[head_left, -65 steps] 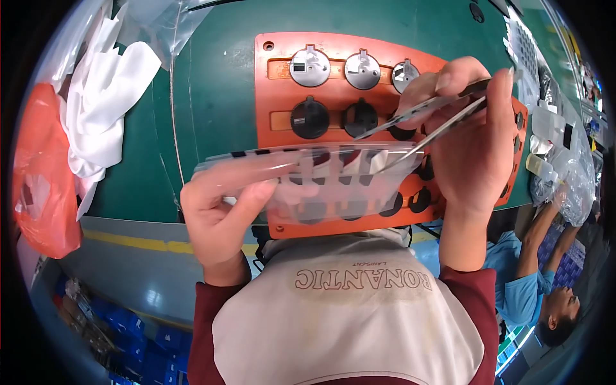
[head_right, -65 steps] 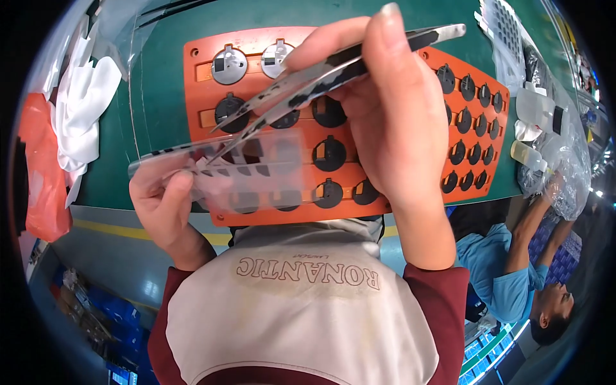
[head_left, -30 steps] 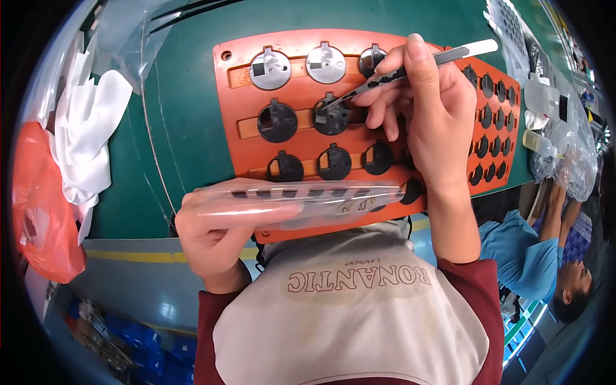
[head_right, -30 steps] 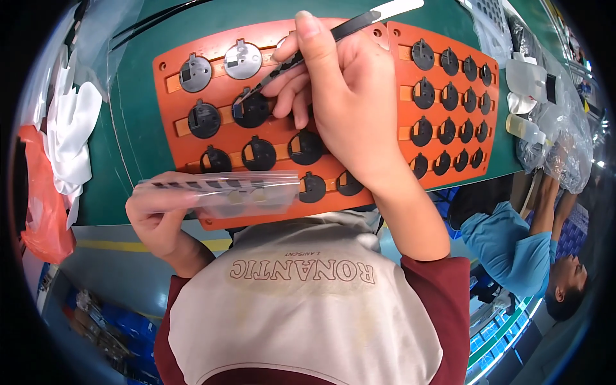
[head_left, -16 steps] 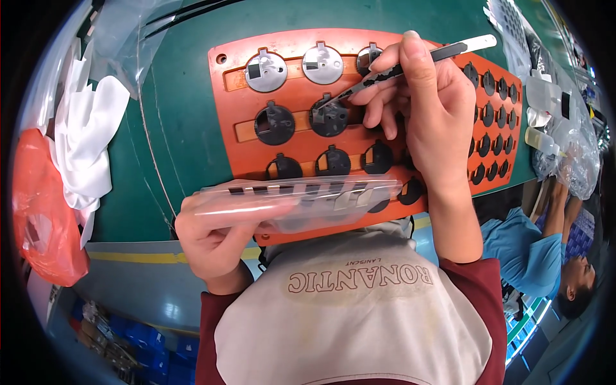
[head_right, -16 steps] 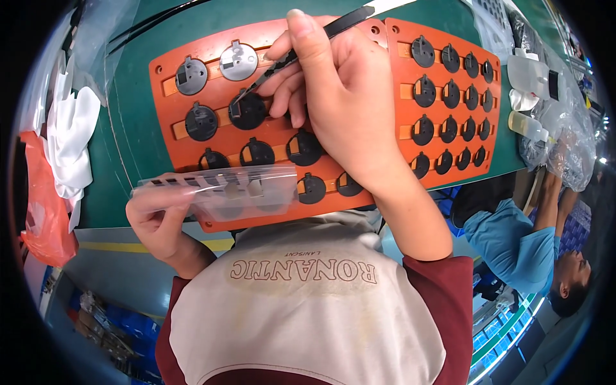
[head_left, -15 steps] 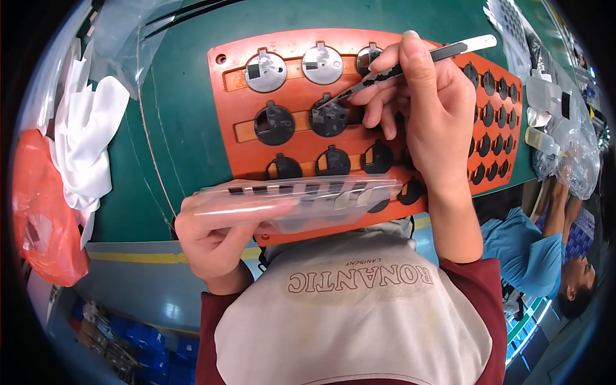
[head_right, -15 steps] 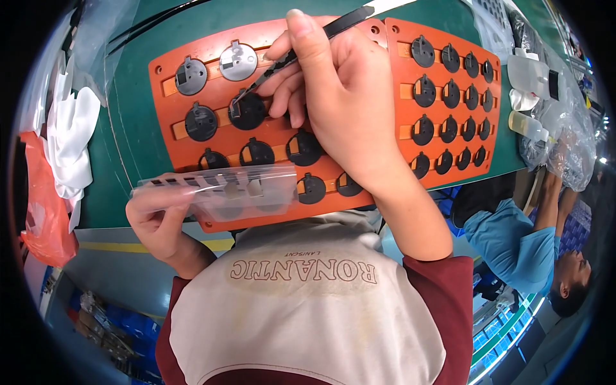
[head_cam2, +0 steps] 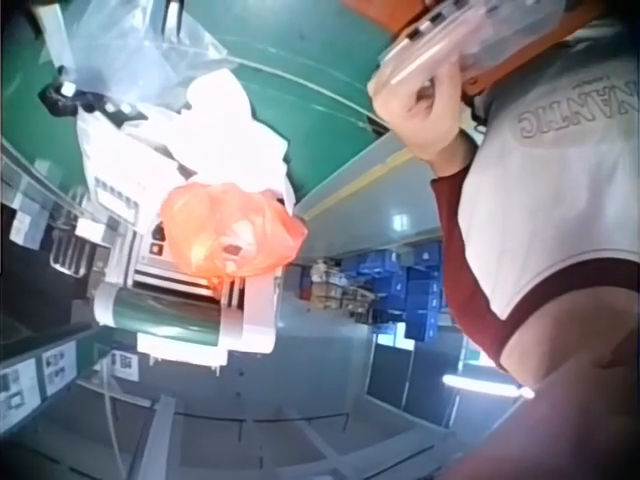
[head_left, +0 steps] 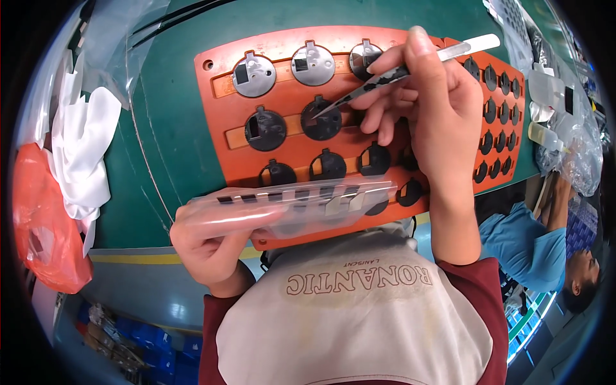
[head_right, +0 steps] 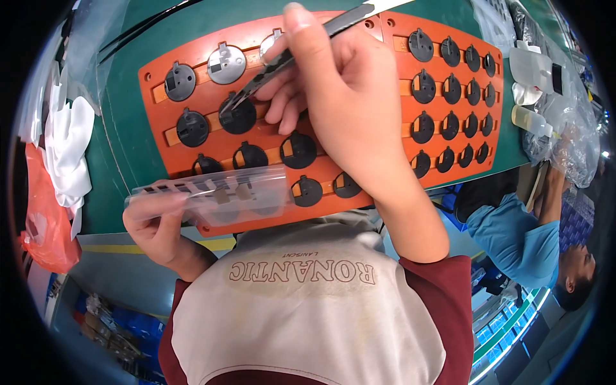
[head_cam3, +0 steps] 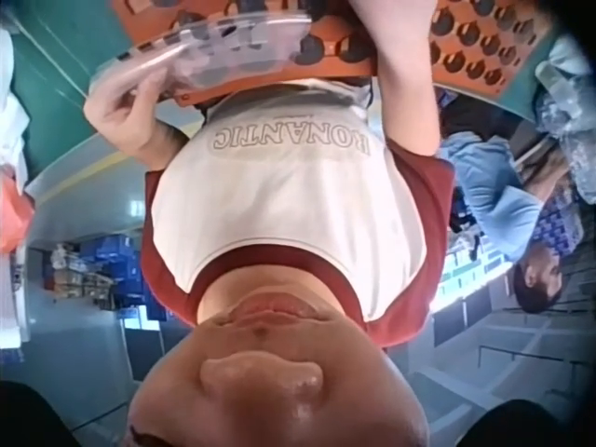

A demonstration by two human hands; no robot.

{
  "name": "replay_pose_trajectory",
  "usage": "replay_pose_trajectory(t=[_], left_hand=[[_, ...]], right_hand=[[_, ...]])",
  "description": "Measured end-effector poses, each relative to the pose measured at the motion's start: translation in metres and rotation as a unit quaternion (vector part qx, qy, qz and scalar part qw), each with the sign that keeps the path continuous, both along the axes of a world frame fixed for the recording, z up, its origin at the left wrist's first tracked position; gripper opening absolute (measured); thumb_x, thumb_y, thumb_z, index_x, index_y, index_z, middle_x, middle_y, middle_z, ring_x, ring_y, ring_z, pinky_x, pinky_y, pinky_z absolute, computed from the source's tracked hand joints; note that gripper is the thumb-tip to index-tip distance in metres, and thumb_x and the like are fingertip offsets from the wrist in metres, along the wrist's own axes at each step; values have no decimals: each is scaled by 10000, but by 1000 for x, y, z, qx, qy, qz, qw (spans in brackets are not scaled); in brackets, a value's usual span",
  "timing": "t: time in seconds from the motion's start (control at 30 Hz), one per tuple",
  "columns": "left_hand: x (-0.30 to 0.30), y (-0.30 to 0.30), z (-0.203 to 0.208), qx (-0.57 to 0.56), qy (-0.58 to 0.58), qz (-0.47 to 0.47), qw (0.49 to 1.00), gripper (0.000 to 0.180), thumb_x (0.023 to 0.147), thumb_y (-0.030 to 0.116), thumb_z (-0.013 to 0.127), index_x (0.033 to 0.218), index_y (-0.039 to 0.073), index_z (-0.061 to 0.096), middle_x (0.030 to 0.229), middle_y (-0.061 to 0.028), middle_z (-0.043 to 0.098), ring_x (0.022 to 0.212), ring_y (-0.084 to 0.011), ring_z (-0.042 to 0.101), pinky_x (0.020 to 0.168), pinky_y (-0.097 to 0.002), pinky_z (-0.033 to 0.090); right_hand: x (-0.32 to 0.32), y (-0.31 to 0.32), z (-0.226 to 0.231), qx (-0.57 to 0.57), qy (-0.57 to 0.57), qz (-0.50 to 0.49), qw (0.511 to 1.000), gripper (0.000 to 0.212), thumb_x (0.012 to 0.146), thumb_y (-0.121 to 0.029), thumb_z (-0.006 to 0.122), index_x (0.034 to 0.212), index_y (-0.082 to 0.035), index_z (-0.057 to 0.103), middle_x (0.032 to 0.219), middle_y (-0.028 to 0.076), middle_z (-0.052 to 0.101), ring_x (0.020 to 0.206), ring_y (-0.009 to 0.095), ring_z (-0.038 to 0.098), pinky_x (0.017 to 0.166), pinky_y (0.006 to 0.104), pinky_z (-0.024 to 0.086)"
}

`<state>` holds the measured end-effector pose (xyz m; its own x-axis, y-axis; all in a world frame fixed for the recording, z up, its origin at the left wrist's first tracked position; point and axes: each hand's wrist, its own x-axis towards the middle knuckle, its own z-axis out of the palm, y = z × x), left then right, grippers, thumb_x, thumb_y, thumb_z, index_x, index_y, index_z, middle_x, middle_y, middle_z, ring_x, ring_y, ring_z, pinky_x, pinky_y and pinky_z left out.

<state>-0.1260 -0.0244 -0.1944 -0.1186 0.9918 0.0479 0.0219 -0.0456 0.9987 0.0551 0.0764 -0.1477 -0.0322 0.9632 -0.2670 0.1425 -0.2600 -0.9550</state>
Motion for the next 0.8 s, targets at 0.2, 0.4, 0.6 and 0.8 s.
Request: replay_pose_trajectory(t=[0.2, 0.4, 0.6, 0.8], left_hand=[[7, 13, 6, 31, 28, -17, 999, 242, 475, -59, 478, 666, -12, 618, 534, -112, 542, 515, -219, 557, 487, -229, 430], [2, 5, -8, 29, -4, -24, 999, 71, 591, -42, 554, 652, -7, 550, 641, -134, 551, 603, -176, 525, 566, -237, 398], [15, 16, 2, 29, -9, 7, 1000, 197, 490, -53, 490, 638, -12, 613, 558, -149, 553, 504, -215, 555, 456, -213, 412], [8, 4, -10, 57, -1, -2, 998, 145, 563, -38, 509, 690, -25, 578, 640, -132, 555, 586, -183, 535, 555, -222, 400]], right_hand=[[6, 5, -10, 7, -7, 20, 1000, 362, 841, -279, 343, 713, 30, 482, 564, 161, 547, 388, 138, 502, 331, 179, 376], [5, 6, -1, -13, -28, 19, 999, 365, 840, -275, 352, 732, 47, 487, 575, 167, 549, 425, 156, 531, 360, 193, 410], [16, 8, -17, 57, 33, 56, 996, 346, 841, -250, 361, 745, 55, 493, 583, 149, 553, 448, 149, 540, 398, 197, 433], [24, 7, -16, 58, 19, 101, 993, 339, 844, -242, 354, 753, 56, 488, 601, 149, 556, 470, 138, 540, 416, 188, 432]])
